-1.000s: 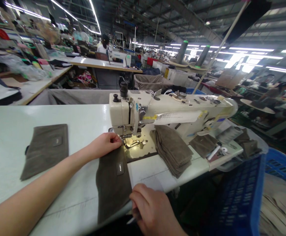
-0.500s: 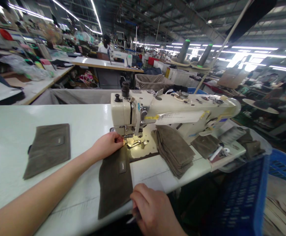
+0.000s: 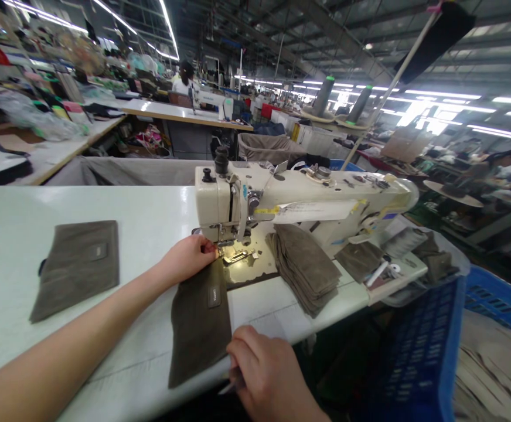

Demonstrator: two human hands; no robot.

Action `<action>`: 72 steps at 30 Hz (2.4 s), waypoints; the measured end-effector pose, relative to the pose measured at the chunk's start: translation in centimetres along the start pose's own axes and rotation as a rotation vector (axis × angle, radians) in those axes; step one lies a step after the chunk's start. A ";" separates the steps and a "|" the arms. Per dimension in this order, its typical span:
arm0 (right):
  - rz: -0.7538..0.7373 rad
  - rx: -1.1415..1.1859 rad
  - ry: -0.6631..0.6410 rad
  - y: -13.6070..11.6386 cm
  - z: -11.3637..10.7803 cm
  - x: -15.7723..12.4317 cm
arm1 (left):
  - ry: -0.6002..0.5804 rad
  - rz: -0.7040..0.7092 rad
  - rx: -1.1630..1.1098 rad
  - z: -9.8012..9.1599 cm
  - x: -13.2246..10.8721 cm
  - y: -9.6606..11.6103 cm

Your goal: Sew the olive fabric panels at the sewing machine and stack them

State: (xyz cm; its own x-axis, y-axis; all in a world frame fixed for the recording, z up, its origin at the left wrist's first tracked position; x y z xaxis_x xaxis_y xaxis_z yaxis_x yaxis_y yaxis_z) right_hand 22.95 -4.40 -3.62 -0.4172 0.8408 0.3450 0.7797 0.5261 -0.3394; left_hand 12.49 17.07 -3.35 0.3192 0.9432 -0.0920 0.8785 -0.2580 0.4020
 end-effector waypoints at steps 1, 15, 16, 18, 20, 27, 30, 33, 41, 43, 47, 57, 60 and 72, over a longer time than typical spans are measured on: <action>0.001 -0.002 0.000 0.0 0.0 0.0 | 0.005 -0.004 0.000 0.0 0.0 0.0; 0.032 -0.008 -0.055 0.2 0.4 0.0 | 0.008 0.012 -0.002 -0.3 -0.4 0.1; 0.036 -0.005 -0.062 0.2 0.5 0.0 | 0.011 0.012 -0.001 -0.3 -0.4 0.0; 0.044 0.002 -0.076 0.3 0.4 0.1 | 0.015 0.009 0.003 -0.2 -0.4 0.0; 0.042 0.005 -0.082 0.3 0.4 0.1 | 0.014 0.009 0.006 -0.1 -0.4 0.0; 0.037 0.011 -0.065 0.3 0.5 0.0 | 0.011 0.014 0.017 -0.1 -0.3 0.1; 0.036 0.016 -0.057 0.4 0.6 0.0 | 0.014 0.017 0.025 -0.1 -0.2 0.1; 0.029 0.018 -0.054 0.4 0.5 0.0 | 0.019 0.012 0.036 -0.1 -0.2 0.0; 0.012 -0.018 -0.034 0.1 0.0 0.3 | 0.026 0.004 0.064 -0.2 -0.1 0.0; 0.012 -0.029 -0.045 0.0 0.0 0.4 | 0.034 0.010 0.072 -0.2 0.0 0.0; 0.017 -0.052 -0.063 0.1 0.0 0.5 | 0.049 0.028 0.106 -0.2 0.3 -0.1; 0.029 -0.056 -0.089 -0.2 -0.1 0.6 | 0.244 0.325 0.479 -1.3 -7.7 5.0; 0.038 -0.015 -0.139 -0.1 0.0 0.2 | 0.109 0.722 0.310 1.7 -14.0 7.5; 0.034 0.083 -0.166 0.4 0.2 -0.9 | 0.460 0.996 0.347 2.5 -20.8 5.8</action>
State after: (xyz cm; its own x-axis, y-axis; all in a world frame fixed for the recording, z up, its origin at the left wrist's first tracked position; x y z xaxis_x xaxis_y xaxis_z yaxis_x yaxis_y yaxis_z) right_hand 23.60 -4.90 -4.24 -0.4682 0.8640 0.1853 0.7560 0.5002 -0.4222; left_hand 11.87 -4.56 -1.39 0.8296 0.2568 0.4958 0.3826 -0.9082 -0.1698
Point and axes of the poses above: each hand's wrist, its own x-axis towards the middle knuckle, its own z-axis out of the palm, y = z × x, the point moved 9 cm from there along x, towards the middle knuckle, and after that the axes turned 4 degrees about x, right-handed, at the moved point
